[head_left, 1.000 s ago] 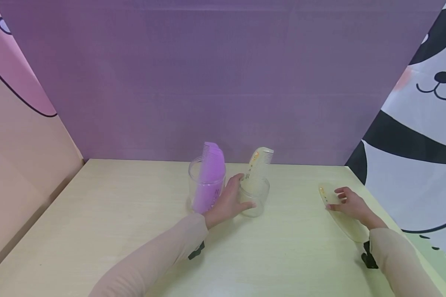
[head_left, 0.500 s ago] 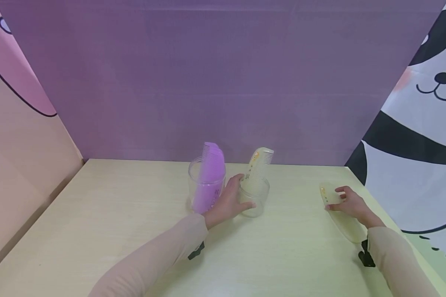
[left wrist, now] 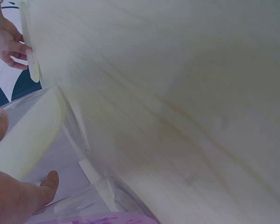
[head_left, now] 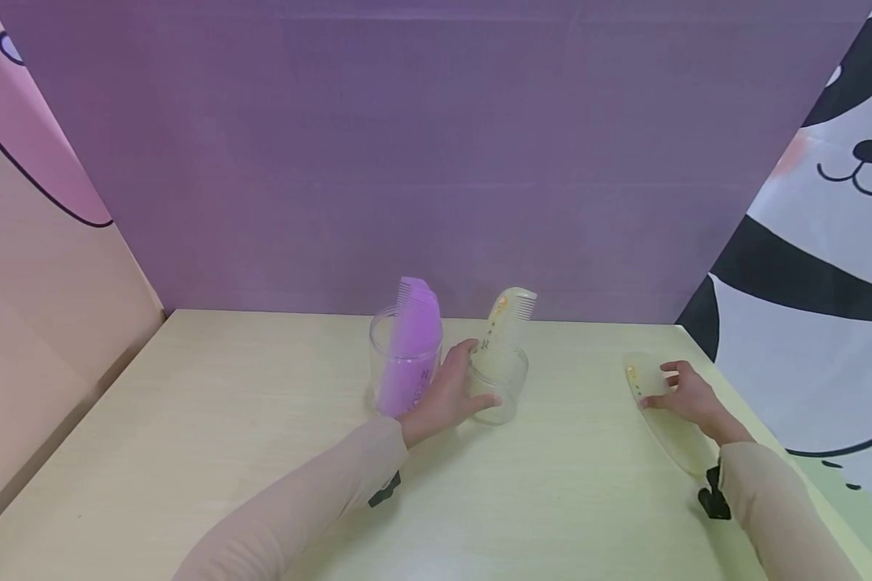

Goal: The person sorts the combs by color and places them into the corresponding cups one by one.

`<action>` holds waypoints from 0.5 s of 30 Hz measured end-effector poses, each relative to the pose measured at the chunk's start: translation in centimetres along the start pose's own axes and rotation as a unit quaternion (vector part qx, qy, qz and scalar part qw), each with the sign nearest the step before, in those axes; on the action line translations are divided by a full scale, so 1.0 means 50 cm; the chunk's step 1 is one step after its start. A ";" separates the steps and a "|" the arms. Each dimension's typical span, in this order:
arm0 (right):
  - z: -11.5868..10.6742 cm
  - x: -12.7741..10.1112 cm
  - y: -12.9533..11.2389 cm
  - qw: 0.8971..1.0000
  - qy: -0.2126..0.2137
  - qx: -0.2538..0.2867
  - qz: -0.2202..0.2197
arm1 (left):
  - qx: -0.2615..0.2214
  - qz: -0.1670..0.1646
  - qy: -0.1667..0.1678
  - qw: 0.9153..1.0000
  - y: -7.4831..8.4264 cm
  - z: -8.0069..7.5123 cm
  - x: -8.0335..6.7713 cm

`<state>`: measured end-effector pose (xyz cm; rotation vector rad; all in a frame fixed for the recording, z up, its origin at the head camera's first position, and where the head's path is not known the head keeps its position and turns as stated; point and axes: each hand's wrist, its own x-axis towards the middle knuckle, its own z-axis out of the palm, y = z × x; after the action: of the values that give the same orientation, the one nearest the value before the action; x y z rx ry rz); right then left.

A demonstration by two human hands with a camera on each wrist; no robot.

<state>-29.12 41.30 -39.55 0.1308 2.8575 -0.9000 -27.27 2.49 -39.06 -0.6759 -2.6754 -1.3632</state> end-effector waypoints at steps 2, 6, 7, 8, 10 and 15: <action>-0.003 0.000 -0.001 1.000 0.004 0.003 -0.002 | 0.003 0.002 0.000 1.000 0.001 0.000 0.000; -0.006 0.002 -0.001 1.000 0.013 0.007 -0.010 | 0.004 0.004 0.000 1.000 0.001 -0.001 0.000; -0.007 0.002 -0.001 1.000 0.015 0.009 -0.012 | 0.004 0.004 -0.001 1.000 0.001 -0.001 0.000; -0.007 0.003 0.000 1.000 0.018 0.011 -0.015 | 0.003 0.005 0.000 1.000 0.001 -0.001 0.000; -0.006 0.003 0.001 0.999 0.026 0.013 -0.025 | 0.002 0.007 0.000 1.000 0.001 -0.001 -0.001; -0.005 -0.001 -0.003 0.997 0.044 0.025 -0.049 | 0.002 0.007 0.001 1.000 0.000 -0.001 0.000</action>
<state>-29.10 41.31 -39.27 0.0361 2.9473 -1.0093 -27.26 2.45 -39.05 -0.6898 -2.6666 -1.3532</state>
